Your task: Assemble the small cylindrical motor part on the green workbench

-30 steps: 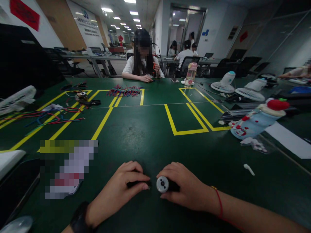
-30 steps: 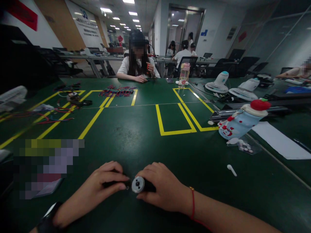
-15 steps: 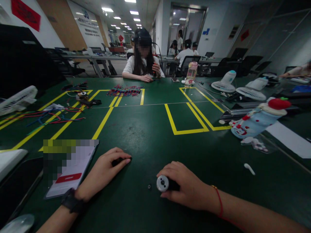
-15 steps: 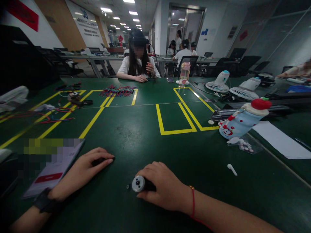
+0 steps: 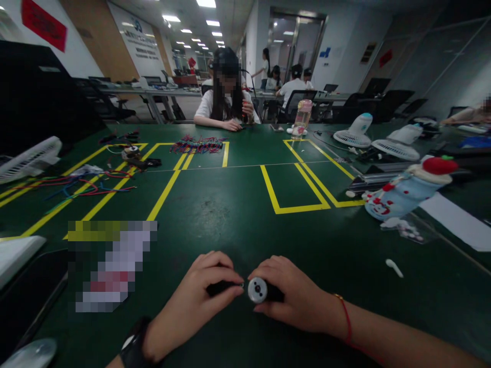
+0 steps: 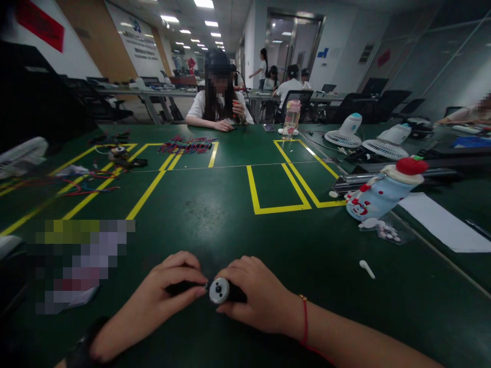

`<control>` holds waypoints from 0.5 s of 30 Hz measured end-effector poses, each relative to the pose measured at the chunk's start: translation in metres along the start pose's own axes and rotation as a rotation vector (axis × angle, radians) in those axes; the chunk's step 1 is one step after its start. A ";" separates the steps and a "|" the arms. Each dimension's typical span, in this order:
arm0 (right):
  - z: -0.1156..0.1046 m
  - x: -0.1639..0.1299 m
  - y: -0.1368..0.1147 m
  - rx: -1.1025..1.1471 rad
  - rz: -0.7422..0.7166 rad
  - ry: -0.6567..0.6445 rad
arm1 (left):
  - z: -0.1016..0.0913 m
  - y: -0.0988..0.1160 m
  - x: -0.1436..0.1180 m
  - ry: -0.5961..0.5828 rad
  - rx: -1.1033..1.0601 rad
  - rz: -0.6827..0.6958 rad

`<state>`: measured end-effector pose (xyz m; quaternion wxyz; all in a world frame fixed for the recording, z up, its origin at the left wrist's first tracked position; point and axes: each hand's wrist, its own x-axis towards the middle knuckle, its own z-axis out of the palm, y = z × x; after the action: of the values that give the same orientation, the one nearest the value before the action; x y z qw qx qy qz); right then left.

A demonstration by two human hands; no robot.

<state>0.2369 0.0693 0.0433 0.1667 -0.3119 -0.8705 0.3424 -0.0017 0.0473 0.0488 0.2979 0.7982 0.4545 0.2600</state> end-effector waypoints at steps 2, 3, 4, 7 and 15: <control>0.000 0.001 0.000 -0.012 0.002 -0.006 | 0.001 0.007 0.001 0.079 -0.037 0.004; 0.001 0.001 0.000 -0.017 0.000 -0.009 | 0.001 0.011 0.001 0.101 -0.036 0.013; 0.001 0.001 0.000 -0.021 -0.003 -0.009 | 0.002 0.014 0.002 0.116 -0.026 0.025; 0.002 0.002 0.000 -0.029 -0.007 -0.002 | 0.006 0.021 0.004 0.120 0.019 0.061; 0.003 0.001 0.000 -0.037 -0.002 0.000 | 0.008 0.030 0.006 0.046 -0.017 0.032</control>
<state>0.2349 0.0682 0.0410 0.1615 -0.3140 -0.8769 0.3262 0.0237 0.0385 0.0659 0.2900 0.7967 0.4461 0.2867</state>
